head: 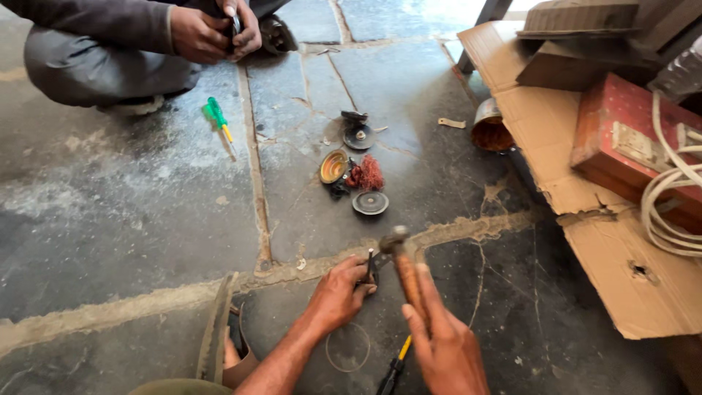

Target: The person uses a screwdriver to pry open a small black electrical component, then uses a hammer to strike a metal pin or rod held against the component. The person repeats the hammering action multiple times while seated on the floor.

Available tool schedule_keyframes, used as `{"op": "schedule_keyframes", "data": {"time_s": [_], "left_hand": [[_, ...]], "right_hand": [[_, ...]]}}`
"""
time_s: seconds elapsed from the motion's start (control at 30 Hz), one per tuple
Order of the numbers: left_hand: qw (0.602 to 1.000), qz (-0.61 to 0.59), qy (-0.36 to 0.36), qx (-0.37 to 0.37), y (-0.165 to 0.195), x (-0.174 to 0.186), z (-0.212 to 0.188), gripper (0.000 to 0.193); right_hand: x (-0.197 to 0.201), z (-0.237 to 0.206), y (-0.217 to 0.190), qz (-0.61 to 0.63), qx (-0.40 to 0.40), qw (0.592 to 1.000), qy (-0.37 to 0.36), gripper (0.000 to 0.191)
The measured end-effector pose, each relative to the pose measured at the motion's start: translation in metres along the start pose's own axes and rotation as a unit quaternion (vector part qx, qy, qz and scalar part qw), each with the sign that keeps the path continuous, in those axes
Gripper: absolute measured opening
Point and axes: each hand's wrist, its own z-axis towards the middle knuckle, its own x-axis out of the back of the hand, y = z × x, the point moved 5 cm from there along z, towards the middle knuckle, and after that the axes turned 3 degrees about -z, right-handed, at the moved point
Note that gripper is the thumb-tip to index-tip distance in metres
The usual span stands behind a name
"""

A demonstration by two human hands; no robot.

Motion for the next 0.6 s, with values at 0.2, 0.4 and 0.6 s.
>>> {"op": "schedule_keyframes", "data": {"time_s": [0.2,0.4,0.6], "left_hand": [[0.999,-0.002,0.007,0.035,0.008,0.003,0.002,0.015],[1.000,0.018,0.010,-0.009,0.017,0.007,0.003,0.018],[0.997,0.057,-0.056,-0.009,0.015,-0.002,0.003,0.012]], "right_hand": [[-0.009,-0.001,0.036,0.226,-0.235,0.945,-0.015,0.066],[-0.001,0.003,0.042,0.339,-0.296,0.893,-0.024,0.058],[0.005,0.002,0.036,0.336,-0.282,0.898,-0.037,0.063]]}}
